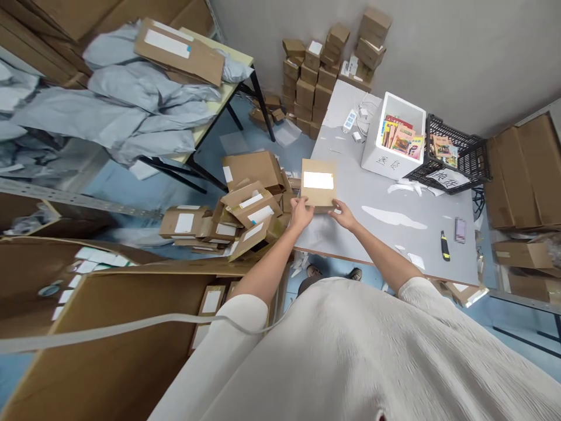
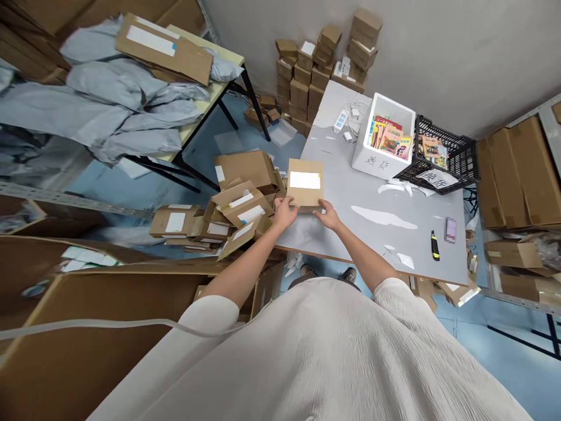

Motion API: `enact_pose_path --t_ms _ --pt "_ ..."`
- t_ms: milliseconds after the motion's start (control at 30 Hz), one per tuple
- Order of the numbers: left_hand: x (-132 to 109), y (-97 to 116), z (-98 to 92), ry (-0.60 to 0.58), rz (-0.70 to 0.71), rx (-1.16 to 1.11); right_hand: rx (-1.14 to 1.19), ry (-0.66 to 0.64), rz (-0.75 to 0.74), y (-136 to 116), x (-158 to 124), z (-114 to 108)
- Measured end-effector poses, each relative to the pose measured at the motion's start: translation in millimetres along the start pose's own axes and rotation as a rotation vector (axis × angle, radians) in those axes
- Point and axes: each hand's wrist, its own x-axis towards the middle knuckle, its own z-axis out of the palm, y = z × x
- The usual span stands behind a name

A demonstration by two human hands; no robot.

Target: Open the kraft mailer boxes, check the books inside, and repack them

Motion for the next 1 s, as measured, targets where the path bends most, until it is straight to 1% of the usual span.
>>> enact_pose_path --t_ms 100,167,267,400,500,600,700,767,867,1000 --pt "-9.1 3.7 13.0 0.079 -0.053 -0.084 -0.001 0.033 0.010 4.9 -11.7 -14.6" --pt "-16.4 8.4 22.7 0.102 -0.062 -0.114 -0.009 0.047 0.007 8.0 -21.7 -25.8" --pt "-28.2 20.1 37.3 0.079 -0.059 -0.114 -0.039 0.082 0.006 12.4 -37.2 -43.8" --pt "-42.7 43.0 59.1 0.024 -0.018 -0.065 -0.090 0.111 -0.003 21.9 -57.3 -71.7" --pt "-53.6 61.9 79.3 0.004 0.002 -0.053 -0.105 0.131 -0.015 34.7 -71.7 -95.4" --pt "-66.4 80.9 103.1 -0.005 0.008 -0.036 -0.101 0.159 -0.040 52.8 -86.2 -121.0" --pt "-81.9 101.6 131.8 -0.003 0.024 -0.016 -0.085 0.175 -0.056 75.5 -101.3 -149.9" --pt "-93.8 116.9 155.0 -0.001 0.040 -0.010 -0.061 0.173 -0.054 92.8 -111.4 -172.1" --pt "-113.7 141.8 196.2 -0.010 0.045 0.000 -0.029 0.184 -0.043 120.1 -125.0 -211.2" --pt "-140.9 174.7 254.3 -0.026 0.030 0.007 -0.035 0.199 -0.035 154.1 -138.6 -269.5"
